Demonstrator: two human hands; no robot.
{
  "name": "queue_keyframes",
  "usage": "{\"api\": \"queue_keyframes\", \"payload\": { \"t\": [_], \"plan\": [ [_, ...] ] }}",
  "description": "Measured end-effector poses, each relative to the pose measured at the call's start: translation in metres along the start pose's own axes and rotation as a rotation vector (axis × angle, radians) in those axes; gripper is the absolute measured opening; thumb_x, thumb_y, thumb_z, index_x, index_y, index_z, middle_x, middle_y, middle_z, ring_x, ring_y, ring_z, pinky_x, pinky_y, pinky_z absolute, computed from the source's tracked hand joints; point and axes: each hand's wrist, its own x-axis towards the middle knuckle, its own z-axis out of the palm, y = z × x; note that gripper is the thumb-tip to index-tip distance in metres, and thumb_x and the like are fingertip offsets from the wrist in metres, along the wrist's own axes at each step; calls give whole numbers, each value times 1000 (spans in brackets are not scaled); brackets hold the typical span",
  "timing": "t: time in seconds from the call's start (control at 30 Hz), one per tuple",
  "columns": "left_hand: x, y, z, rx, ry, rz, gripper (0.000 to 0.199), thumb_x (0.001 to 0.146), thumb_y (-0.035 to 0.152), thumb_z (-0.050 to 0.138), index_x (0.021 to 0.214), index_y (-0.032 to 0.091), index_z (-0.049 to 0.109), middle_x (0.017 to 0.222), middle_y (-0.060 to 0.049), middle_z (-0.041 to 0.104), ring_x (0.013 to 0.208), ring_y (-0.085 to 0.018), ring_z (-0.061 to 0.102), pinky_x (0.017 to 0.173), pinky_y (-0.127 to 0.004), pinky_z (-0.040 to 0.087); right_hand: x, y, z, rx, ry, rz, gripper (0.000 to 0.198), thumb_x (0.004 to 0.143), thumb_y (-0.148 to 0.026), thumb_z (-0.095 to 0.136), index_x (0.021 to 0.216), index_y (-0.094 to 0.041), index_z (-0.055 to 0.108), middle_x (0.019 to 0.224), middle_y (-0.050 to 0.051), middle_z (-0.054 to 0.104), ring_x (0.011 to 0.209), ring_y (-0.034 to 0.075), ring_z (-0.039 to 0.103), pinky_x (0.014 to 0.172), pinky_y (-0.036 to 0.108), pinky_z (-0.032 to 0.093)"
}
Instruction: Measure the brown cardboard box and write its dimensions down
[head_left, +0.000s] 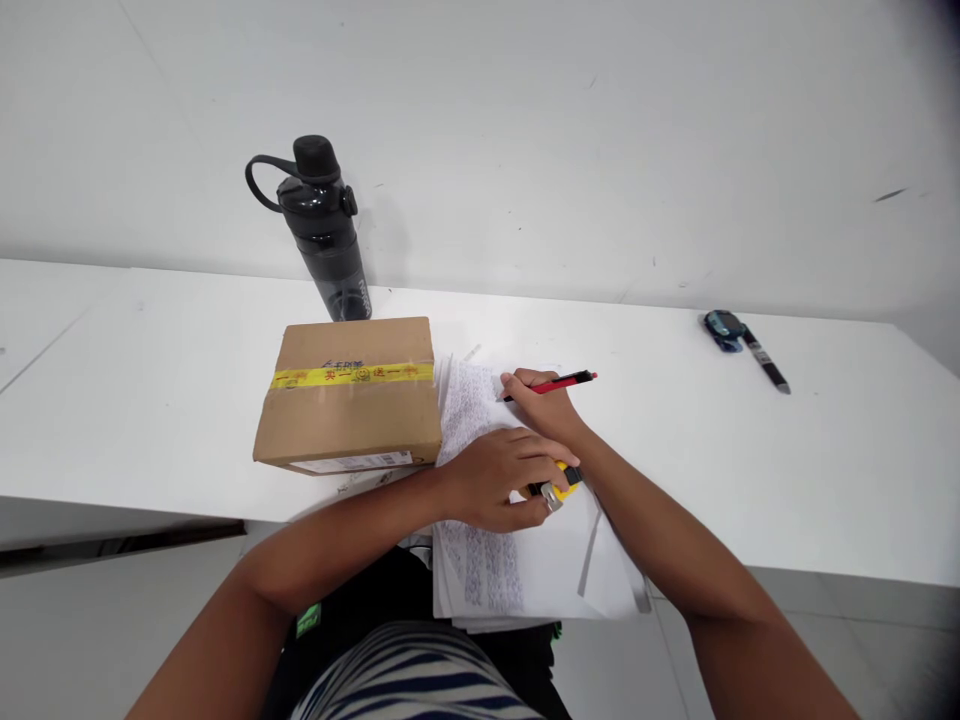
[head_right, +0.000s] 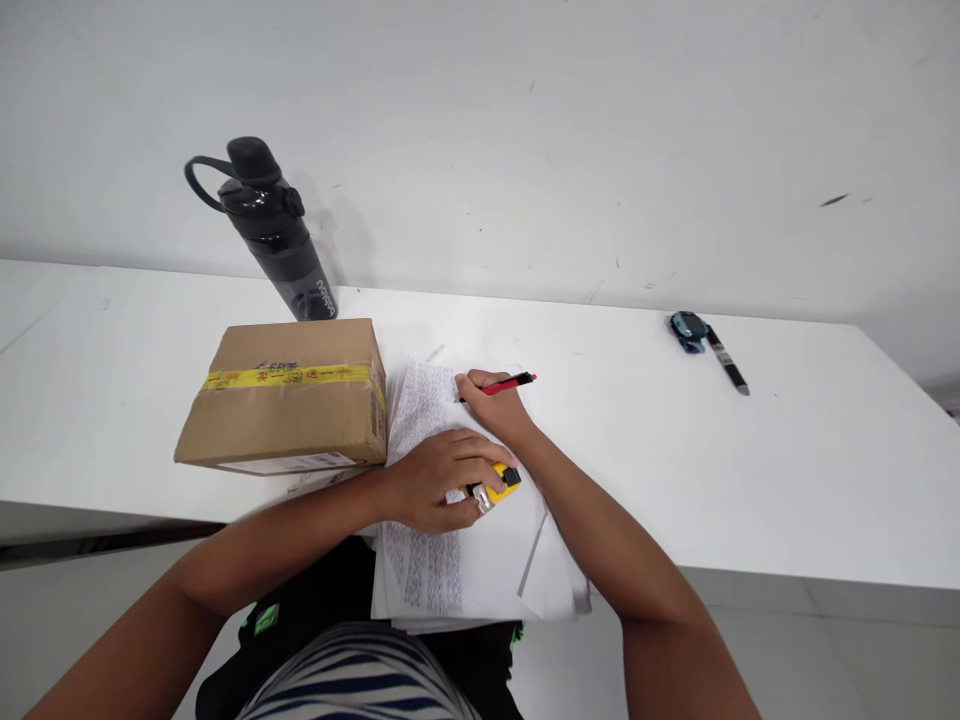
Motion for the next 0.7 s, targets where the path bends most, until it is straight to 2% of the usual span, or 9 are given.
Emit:
{"api": "queue_keyframes", "payload": {
  "t": [0.23, 0.43, 0.57, 0.7],
  "plan": [
    [0, 1, -1, -2, -1, -11, 16, 87, 29, 49, 96, 20, 58, 124, -9, 65, 107, -21, 62, 95, -37, 45, 0, 0, 0, -16, 46, -17, 43, 87, -51, 52, 62, -19, 65, 60, 1, 63, 60, 16, 54, 61, 30, 42],
    [-2, -1, 1, 38, 3, 42, 20, 94, 31, 46, 100, 18, 60, 127, -10, 64, 112, -20, 60, 97, -35, 44, -5, -6, 0, -43, 110, -43, 41, 89, -55, 51, 80, -21, 70, 76, 2, 70, 73, 19, 61, 69, 31, 45],
    [-3, -1, 2, 49, -5, 22, 21, 94, 32, 45, 100, 19, 60, 128, -10, 63, 110, -19, 61, 97, -36, 44, -5, 1, 2, -53, 173, -37, 44, 89, -59, 50, 79, -22, 71, 79, 3, 71, 80, 21, 63, 73, 33, 46],
    [-2, 0, 1, 57, -16, 27, 20, 94, 31, 45, 99, 19, 60, 128, -10, 63, 111, -19, 60, 99, -35, 44, 3, 2, 0, -68, 209, -158, 44, 92, -57, 45, 81, -23, 71, 85, 4, 70, 88, 23, 64, 83, 38, 48]
  ]
}}
